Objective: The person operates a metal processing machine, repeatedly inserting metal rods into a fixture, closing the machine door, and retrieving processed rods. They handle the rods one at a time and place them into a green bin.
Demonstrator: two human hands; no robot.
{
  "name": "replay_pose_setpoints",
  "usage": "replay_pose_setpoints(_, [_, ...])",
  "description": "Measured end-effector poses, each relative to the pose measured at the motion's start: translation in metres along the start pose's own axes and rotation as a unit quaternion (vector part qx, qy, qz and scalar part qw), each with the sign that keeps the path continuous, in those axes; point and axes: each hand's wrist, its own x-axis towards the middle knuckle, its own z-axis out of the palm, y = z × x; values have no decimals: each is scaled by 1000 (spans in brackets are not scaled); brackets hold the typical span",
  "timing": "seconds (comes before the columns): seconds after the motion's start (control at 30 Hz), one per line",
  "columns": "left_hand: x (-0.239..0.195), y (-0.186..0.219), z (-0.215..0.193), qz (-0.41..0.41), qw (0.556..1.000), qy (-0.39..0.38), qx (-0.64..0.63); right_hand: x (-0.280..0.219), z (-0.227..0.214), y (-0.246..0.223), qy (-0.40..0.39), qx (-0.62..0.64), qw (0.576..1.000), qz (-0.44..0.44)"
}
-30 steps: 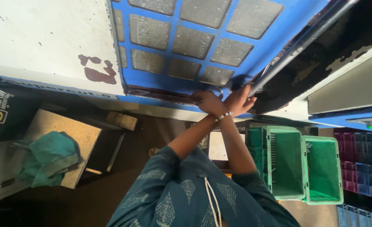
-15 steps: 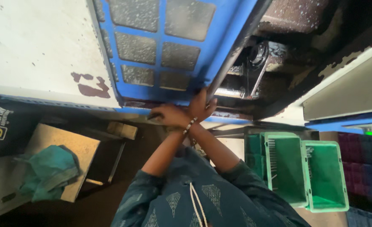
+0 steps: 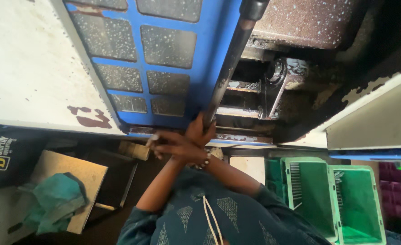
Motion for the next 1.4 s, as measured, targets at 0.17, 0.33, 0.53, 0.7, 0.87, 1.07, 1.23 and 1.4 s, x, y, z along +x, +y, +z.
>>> replay_pose_setpoints(0.17, [-1, 20, -40, 8, 990, -87, -113, -15, -9, -32, -113, 214, 956, -168])
replay_pose_setpoints(0.33, [8, 26, -64, 105, 989, -96, -44, -85, -48, -57, 85, 223, 969, -66])
replay_pose_setpoints(0.53, [5, 22, -85, 72, 997, 39, 11, -103, -120, -50, 318, 219, 919, -78])
replay_pose_setpoints(0.7, [10, 27, -113, -36, 995, 73, -63, -71, -166, -30, 424, 71, 903, 30])
replay_pose_setpoints(0.87, [11, 39, -126, -83, 973, 203, -73, -8, -200, 11, 394, 62, 914, 77])
replay_pose_setpoints(1.07, [13, 36, -137, -63, 966, 247, -37, 106, -261, 29, 345, 140, 928, 22])
replay_pose_setpoints(1.23, [12, 32, -136, -41, 966, 253, -43, 140, -269, 22, 283, 237, 927, -67])
replay_pose_setpoints(1.4, [11, 32, -135, -24, 967, 250, -44, 142, -262, 29, 338, 278, 894, -95])
